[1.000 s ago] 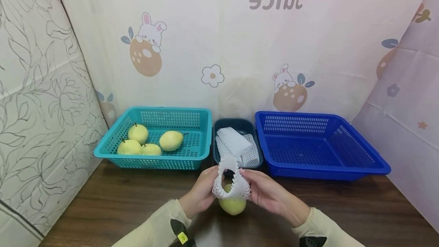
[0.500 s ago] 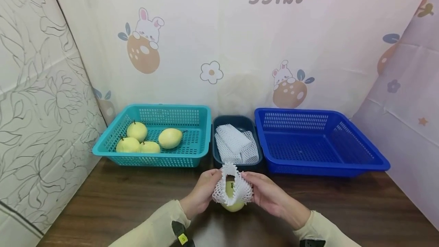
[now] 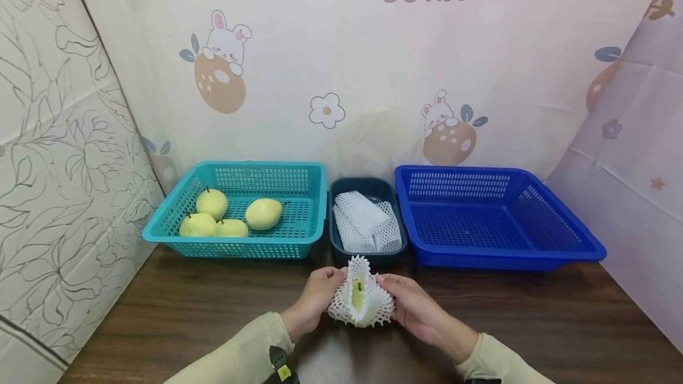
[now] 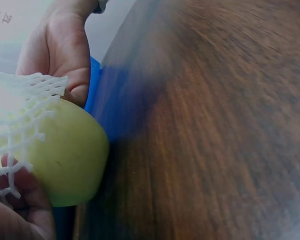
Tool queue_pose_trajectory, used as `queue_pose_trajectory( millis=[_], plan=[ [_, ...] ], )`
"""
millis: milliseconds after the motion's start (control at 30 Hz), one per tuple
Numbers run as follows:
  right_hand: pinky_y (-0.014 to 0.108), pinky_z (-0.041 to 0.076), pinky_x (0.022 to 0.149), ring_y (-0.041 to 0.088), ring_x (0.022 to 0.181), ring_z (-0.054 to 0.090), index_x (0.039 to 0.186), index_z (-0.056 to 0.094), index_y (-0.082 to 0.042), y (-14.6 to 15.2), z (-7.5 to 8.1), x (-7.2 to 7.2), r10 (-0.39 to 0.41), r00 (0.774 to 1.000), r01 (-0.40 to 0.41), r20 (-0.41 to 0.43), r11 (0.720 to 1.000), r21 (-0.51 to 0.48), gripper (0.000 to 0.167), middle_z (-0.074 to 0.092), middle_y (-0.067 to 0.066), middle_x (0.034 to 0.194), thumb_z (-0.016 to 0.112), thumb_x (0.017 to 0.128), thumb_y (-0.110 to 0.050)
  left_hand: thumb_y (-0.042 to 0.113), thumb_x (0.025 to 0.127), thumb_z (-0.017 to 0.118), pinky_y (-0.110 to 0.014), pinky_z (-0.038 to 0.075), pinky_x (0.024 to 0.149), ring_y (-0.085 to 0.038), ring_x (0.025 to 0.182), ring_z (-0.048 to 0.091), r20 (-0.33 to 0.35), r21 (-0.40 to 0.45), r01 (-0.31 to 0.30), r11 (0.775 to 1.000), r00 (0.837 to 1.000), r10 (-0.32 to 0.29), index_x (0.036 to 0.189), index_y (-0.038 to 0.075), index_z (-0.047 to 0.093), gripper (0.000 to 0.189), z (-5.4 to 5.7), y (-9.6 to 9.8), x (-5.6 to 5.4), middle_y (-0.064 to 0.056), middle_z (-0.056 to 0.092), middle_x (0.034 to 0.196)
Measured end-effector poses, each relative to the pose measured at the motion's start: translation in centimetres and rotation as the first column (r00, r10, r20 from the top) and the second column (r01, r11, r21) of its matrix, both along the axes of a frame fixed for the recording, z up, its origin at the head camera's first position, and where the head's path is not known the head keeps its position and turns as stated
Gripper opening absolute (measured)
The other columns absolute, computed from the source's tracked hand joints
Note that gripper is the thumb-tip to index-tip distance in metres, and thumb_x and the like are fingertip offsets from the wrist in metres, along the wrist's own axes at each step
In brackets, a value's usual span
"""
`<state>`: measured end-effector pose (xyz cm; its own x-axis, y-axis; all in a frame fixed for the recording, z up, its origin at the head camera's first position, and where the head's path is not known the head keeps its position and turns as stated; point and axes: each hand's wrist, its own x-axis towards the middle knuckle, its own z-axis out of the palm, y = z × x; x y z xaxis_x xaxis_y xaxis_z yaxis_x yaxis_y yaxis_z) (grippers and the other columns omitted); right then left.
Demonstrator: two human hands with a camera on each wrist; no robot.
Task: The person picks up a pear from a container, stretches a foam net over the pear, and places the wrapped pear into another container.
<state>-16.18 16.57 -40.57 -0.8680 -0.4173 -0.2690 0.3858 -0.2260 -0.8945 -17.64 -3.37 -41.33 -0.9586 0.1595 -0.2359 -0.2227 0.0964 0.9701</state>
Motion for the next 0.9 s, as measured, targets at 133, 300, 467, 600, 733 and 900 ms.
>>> queue_pose_trajectory(
  millis=[133,300,467,600,733,900],
  plan=[
    [0.03,0.051,0.073,0.012,0.083,0.062,0.105,0.056,-0.004,-0.2,-0.5,0.2,-0.044,0.999,0.044,0.0,0.999,0.024,0.017,0.065,0.002,0.091,0.046,0.101,-0.018,0.025,0.097,0.053,-0.027,0.045,0.065,-0.015,0.076,0.053,-0.014,-0.014,-0.02,1.0,1.0,0.019,0.093,-0.003,0.061,0.03,-0.6,0.1,0.0,-0.006,0.06,0.084],
    [0.031,0.05,0.073,0.013,0.082,0.062,0.108,0.053,0.0,-0.4,-1.1,0.3,-0.086,0.996,0.087,-0.013,0.994,0.071,0.022,0.063,0.002,0.09,0.048,0.1,-0.019,0.024,0.097,0.054,-0.027,0.044,0.064,-0.014,0.074,0.053,-0.027,-0.011,-0.039,0.999,0.999,0.038,0.09,-0.003,0.062,0.029,-1.0,0.3,0.0,-0.004,0.059,0.08],
    [0.031,0.05,0.072,0.013,0.082,0.061,0.115,0.047,0.006,-0.4,-1.8,0.2,-0.108,0.994,0.109,-0.022,0.989,0.098,0.03,0.062,0.003,0.091,0.048,0.1,-0.02,0.025,0.097,0.054,-0.028,0.045,0.064,-0.014,0.074,0.053,-0.032,-0.018,-0.043,0.999,0.999,0.042,0.091,-0.003,0.062,0.03,-1.4,0.3,0.0,-0.004,0.06,0.081],
    [0.03,0.049,0.071,0.013,0.081,0.06,0.117,0.046,0.008,-0.4,-2.2,0.3,-0.125,0.992,0.127,-0.021,0.984,0.122,0.031,0.062,0.003,0.089,0.047,0.101,-0.019,0.023,0.097,0.054,-0.029,0.046,0.065,-0.014,0.075,0.054,-0.048,-0.036,-0.043,0.998,0.998,0.041,0.092,-0.004,0.063,0.029,-1.8,0.3,-0.1,-0.004,0.061,0.081],
    [0.029,0.048,0.069,0.012,0.078,0.058,0.117,0.045,0.01,-0.4,-2.4,0.4,-0.136,0.99,0.142,-0.044,0.976,0.164,0.032,0.06,0.003,0.087,0.046,0.101,-0.018,0.022,0.098,0.054,-0.029,0.046,0.066,-0.014,0.075,0.055,-0.06,-0.08,-0.044,0.996,0.997,0.039,0.091,-0.004,0.063,0.028,-2.3,0.3,-0.2,-0.005,0.061,0.081],
    [0.03,0.048,0.064,0.013,0.073,0.057,0.113,0.049,0.011,-0.8,-2.2,0.4,-0.17,0.979,0.195,-0.11,0.935,0.297,0.027,0.059,0.004,0.083,0.044,0.1,-0.012,0.018,0.097,0.054,-0.03,0.045,0.062,-0.014,0.07,0.052,-0.123,-0.187,-0.059,0.981,0.992,0.036,0.084,-0.001,0.063,0.026,-3.0,0.4,-0.7,-0.003,0.059,0.076]
  ],
)
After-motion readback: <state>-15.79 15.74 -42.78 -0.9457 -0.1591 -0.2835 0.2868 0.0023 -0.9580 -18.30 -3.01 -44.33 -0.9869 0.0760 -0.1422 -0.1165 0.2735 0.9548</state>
